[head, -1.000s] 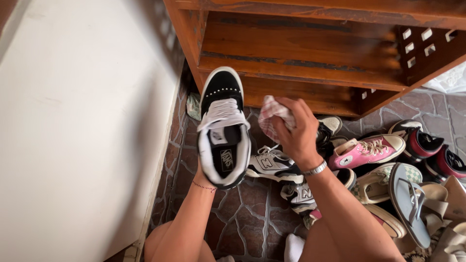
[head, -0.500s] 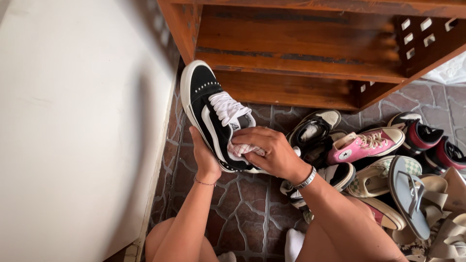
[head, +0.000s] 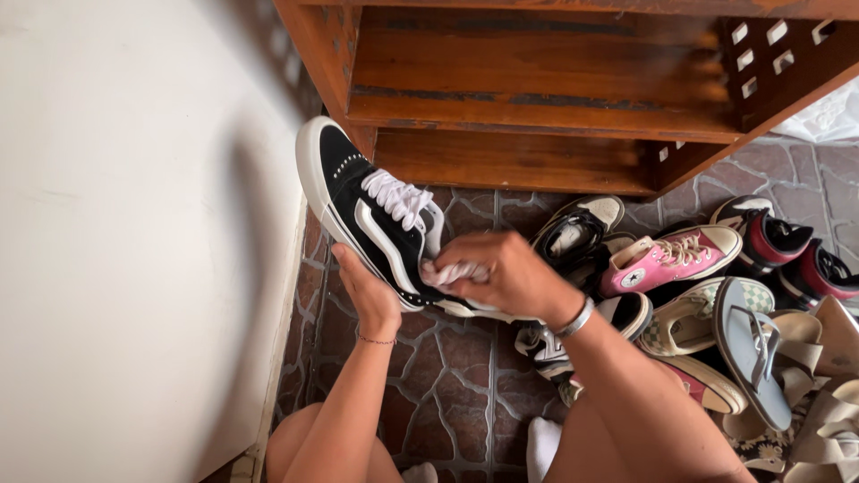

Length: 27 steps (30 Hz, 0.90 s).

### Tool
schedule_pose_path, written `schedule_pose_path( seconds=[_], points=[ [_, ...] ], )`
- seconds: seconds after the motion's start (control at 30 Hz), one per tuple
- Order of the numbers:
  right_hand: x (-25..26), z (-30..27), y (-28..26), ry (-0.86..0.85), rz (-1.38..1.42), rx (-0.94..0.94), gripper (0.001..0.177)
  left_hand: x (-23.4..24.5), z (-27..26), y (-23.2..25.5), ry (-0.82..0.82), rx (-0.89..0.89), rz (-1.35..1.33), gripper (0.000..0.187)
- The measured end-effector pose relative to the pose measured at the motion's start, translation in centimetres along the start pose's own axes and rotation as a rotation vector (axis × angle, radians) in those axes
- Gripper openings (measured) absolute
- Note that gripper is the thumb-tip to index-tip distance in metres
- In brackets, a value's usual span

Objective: The person sits on the floor and wipes a pair of black and white sneakers with a cloth. They clean the exterior and interior of the shoes, then place them on a wooden shoe rack. The person then picks up a pair of white and black sneakers and wipes them with the cloth.

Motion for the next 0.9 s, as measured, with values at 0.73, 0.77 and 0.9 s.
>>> schedule_pose_path(
  seconds=[0.73,0.77,0.9],
  points=[
    [-2.3,-0.2,-2.4,0.226,-0.284,0.091,0.039,-1.5,-1.9,3.9,0.03,-0.616,0.444,0.083],
    [-2.3,-0.2,-2.3,0.172,-0.255,0.053,0.036,-1.3,-1.8,4.0,0.04,-0.619,0.457,0.084],
    [-0.5,0.0,-1.5,0.262,-0.177,0.058,0.044,-0.8,-1.1,3.6,0.031,-0.569,0.461,0.083]
  ],
)
Point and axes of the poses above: each hand's wrist, its own z-axis towards the middle knuckle, its own x-axis out of the back of the hand, y = z × x, the point moved 2 cm from there along z, towards the middle knuckle, and after that the axes turned 11 degrees about y, right-handed, at the moved point
